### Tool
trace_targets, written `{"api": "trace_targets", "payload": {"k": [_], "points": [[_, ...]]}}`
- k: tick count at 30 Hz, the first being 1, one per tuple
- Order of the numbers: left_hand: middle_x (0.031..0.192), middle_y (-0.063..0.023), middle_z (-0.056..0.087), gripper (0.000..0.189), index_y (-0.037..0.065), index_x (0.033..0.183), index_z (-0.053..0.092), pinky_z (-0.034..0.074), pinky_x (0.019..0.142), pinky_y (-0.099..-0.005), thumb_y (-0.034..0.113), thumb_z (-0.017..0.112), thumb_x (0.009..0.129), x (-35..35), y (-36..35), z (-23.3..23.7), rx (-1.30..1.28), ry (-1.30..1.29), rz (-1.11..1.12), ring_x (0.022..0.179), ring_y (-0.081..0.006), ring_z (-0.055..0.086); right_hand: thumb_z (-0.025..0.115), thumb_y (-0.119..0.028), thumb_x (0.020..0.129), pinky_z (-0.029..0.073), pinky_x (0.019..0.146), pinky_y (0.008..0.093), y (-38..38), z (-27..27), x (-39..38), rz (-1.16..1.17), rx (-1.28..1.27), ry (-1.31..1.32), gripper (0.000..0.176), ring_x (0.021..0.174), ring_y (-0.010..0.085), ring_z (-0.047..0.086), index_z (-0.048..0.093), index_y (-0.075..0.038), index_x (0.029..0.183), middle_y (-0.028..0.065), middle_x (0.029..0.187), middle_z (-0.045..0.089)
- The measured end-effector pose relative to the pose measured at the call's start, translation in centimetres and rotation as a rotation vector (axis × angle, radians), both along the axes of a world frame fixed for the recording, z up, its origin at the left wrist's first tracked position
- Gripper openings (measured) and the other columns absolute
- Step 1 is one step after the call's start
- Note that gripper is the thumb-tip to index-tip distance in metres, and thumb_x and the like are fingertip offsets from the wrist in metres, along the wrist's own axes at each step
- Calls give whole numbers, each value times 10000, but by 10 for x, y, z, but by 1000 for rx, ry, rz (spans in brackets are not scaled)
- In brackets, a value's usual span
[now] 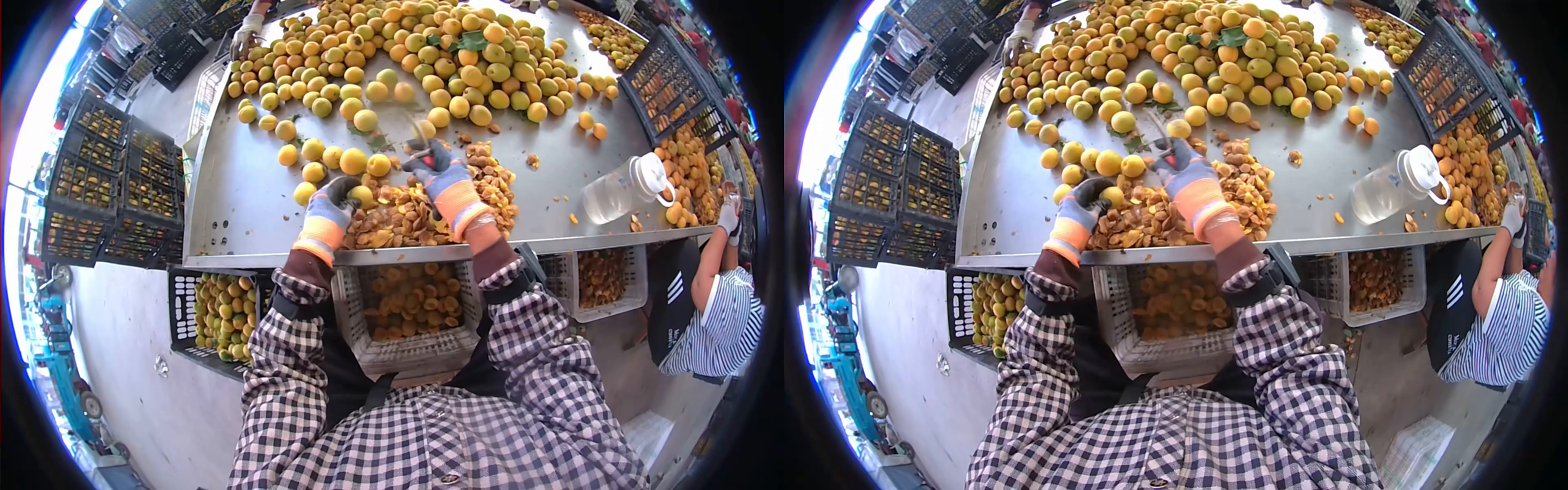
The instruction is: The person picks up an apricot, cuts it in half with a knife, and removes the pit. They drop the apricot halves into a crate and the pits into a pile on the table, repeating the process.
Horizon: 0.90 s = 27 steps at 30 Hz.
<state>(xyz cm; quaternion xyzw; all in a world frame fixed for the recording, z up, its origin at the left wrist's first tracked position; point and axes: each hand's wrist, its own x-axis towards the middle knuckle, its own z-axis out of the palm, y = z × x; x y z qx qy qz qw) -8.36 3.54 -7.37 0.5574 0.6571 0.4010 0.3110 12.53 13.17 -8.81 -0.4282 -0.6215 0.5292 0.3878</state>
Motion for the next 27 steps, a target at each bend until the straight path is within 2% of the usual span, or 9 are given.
{"api": "trace_targets", "payload": {"k": [1, 3, 6, 8, 13, 14, 19, 22, 27], "points": [[1044, -84, 684, 291, -3, 1136, 627, 527, 793, -266, -37, 611, 848, -3, 2, 7, 12, -126, -34, 903, -149, 649, 680, -225, 821, 501, 775, 381, 1, 5, 4, -38, -60, -26, 349, 858, 289, 663, 612, -125, 1148, 133, 933, 691], [1084, -70, 671, 306, 12, 1193, 605, 540, 759, -268, 22, 599, 887, -4, -3, 32, -202, -404, -25, 924, -153, 651, 680, -190, 804, 506, 784, 372, 5, 0, 6, -31, -40, 3, 344, 846, 306, 662, 618, -95, 1129, 137, 925, 691], [1124, -73, 653, 340, 21, 1263, 562, 551, 736, -268, 84, 570, 928, 0, -6, 42, -204, -743, -97, 949, -161, 656, 672, -156, 816, 504, 778, 325, -4, 8, 5, -31, -72, -28, 326, 823, 236, 652, 619, -81, 1128, 100, 909, 682], [1138, -73, 647, 360, 21, 1284, 544, 552, 740, -271, 101, 566, 933, 7, -6, 51, -207, -820, -88, 967, -174, 657, 669, -131, 846, 492, 766, 263, -18, 35, 4, 49, -62, 21, 291, 819, 120, 597, 618, -69, 1126, 44, 896, 656], [1199, -69, 617, 403, 24, 1327, 509, 541, 754, -254, 116, 555, 937, 17, -5, 59, -173, -1198, -169, 1043, -194, 644, 655, -78, 886, 479, 765, 217, -28, 49, 3, 170, -139, 115, 281, 842, 49, 539, 605, -50, 1161, -1, 932, 635], [1212, -68, 608, 424, 28, 1333, 501, 527, 778, -239, 141, 577, 931, 19, -5, 54, 19, -638, -283, 1062, -181, 632, 654, -68, 886, 481, 772, 216, -29, 46, 2, 185, -130, 112, 305, 854, 47, 544, 597, -46, 1185, -3, 956, 638], [1194, -51, 605, 467, 34, 1336, 495, 511, 832, -244, 125, 644, 903, 30, -5, 56, -162, -1116, -225, 1079, -145, 602, 682, -99, 885, 499, 770, 219, -40, 53, -3, 215, -67, 324, 336, 844, 55, 583, 594, -43, 1204, -13, 976, 655], [1189, -35, 595, 733, 46, 1379, 452, 491, 917, -270, -30, 781, 728, 40, 4, 43, 296, -394, -182, 1063, -120, 573, 717, -127, 868, 502, 762, 223, -51, 79, 3, 124, -301, 253, 328, 829, 60, 590, 606, -32, 1161, -5, 982, 668], [1185, -43, 604, 734, 35, 1384, 462, 483, 938, -274, -28, 781, 725, 55, -8, 57, 371, -341, -162, 1074, -130, 576, 724, -116, 862, 508, 786, 233, -55, 64, 4, 173, -67, 149, 345, 866, 74, 601, 599, -14, 1167, 23, 1021, 677]]}}
